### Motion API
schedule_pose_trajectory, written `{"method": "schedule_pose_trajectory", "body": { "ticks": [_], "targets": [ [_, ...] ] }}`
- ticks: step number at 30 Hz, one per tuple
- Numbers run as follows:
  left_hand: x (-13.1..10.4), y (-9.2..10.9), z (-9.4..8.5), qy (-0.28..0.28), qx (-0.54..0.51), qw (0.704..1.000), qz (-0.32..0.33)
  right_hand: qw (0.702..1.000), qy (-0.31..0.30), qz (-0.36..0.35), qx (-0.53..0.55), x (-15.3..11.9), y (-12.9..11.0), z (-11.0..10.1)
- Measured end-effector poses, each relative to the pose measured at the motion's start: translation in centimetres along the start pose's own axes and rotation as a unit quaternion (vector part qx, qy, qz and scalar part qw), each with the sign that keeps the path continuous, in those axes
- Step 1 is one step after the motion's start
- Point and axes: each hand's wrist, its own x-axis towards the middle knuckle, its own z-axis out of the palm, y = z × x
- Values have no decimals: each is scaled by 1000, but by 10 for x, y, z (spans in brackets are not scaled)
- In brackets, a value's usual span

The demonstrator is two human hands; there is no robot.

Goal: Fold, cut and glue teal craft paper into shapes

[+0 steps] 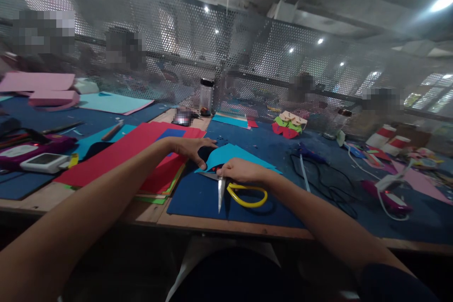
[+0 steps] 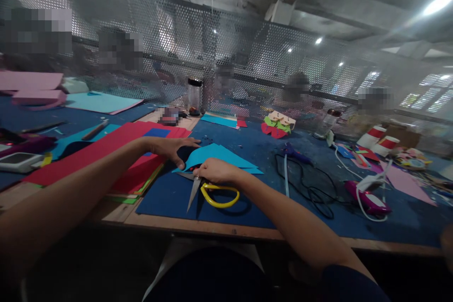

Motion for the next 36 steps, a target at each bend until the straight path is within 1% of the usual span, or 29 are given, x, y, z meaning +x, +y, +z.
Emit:
{"method": "schedule_pose_trajectory", "body": {
  "ticks": [9, 15, 20, 27, 36],
  "targets": [
    [-2, 1, 0, 0, -6, 1000, 0, 1000, -8, -3, 4, -2, 0, -2],
    [0, -1, 1, 0, -2, 1000, 3, 1000, 14, -7, 7, 0, 1, 3],
    [-1, 0, -1, -3, -7, 1000, 1, 1000, 16, -18, 6, 0, -1, 4],
    [-1, 0, -2, -7, -16, 1000, 9, 1000, 9, 7, 13, 2, 0, 4],
    [0, 3, -2, -8, -24, 1000, -3, 1000, 15, -2, 27, -1, 0, 4]
  ]
}}
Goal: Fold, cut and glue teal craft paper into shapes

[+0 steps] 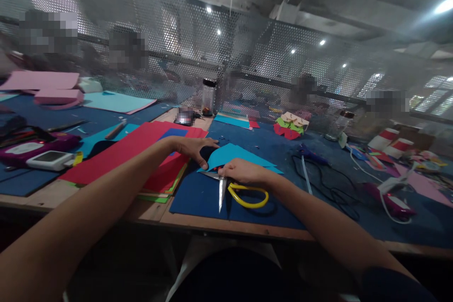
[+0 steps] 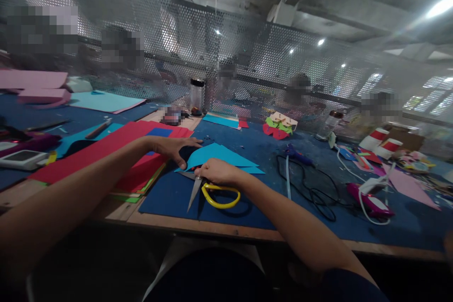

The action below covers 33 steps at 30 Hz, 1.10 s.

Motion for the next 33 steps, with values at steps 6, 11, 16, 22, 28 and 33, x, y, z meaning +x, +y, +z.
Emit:
{"method": "schedule_pose_trajectory", "body": {
  "ticks": [6, 11, 16, 22, 28, 33],
  "targets": [
    [-1, -1, 0, 1, 5, 1000, 12, 1000, 2, -17, -10, 3, 1, 1],
    [0, 0, -1, 1, 4, 1000, 7, 1000, -8, -2, -18, 1, -2, 0],
    [0, 1, -1, 1, -3, 1000, 3, 1000, 0, -8, -22, 0, -4, -1],
    [-1, 0, 1, 12, -9, 1000, -1, 999, -21, -25, -29, 1, 0, -2],
    [0, -2, 2, 13, -14, 1000, -4, 999, -38, -19, -11, -13, -1, -5],
    [-2, 3, 1, 10, -12, 1000, -3, 997, -68, -30, 2, -30, 15, -14]
  ]
}}
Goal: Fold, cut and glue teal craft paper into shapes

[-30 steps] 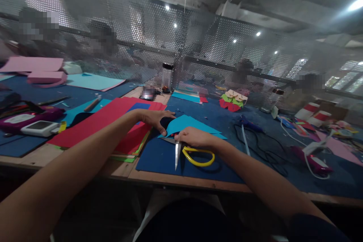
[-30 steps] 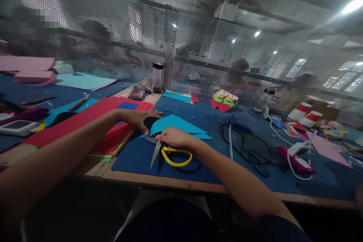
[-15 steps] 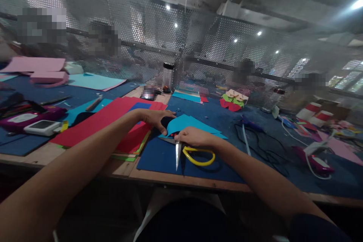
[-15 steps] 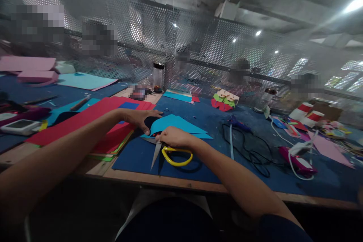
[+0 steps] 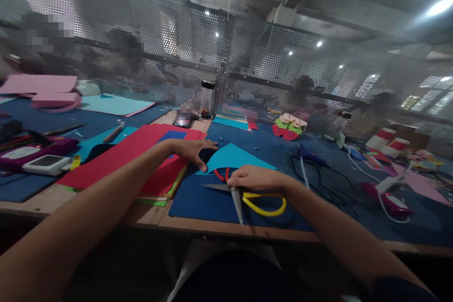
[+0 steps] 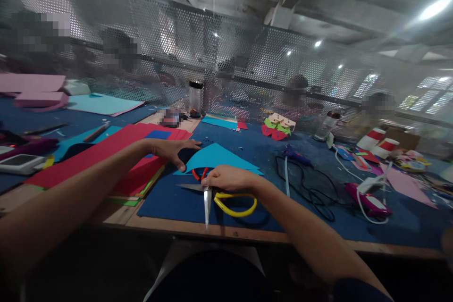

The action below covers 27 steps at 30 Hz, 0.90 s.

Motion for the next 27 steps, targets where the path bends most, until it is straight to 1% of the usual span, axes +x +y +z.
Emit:
{"method": "schedule_pose_trajectory", "body": {
  "ticks": [3, 5, 9, 12, 14, 15, 16, 19, 21, 24, 27],
  "targets": [
    [0, -1, -1, -1, 10, 1000, 5, 1000, -2, 1, 9, -18, 14, -9],
    [0, -4, -1, 1, 19, 1000, 7, 1000, 21, 8, 18, -33, 24, -18],
    [0, -8, -1, 2, 17, 1000, 18, 995, 87, 29, 47, -59, 42, -46],
    [-2, -6, -2, 8, 11, 1000, 9, 985, 159, 58, 41, -62, 53, -75],
    [-3, -4, -2, 10, 13, 1000, 2, 964, 248, 74, 68, -54, 58, -95],
    [-4, -4, -2, 10, 12, 1000, 0, 950, 285, 94, 85, -48, 61, -105],
    [-4, -4, -2, 11, 11, 1000, -2, 942, 305, 105, 91, -40, 63, -115],
    [-4, -7, -1, 7, 18, 1000, -5, 924, 340, 143, 103, -15, 72, -141],
    [-3, -8, -1, 5, 21, 1000, -6, 911, 360, 166, 114, 1, 78, -154],
    [-5, -5, -1, 7, 19, 1000, -8, 897, 375, 194, 130, 23, 84, -165],
    [-8, 1, -2, 9, 15, 1000, -21, 887, 385, 207, 147, 44, 89, -169]
  ]
}}
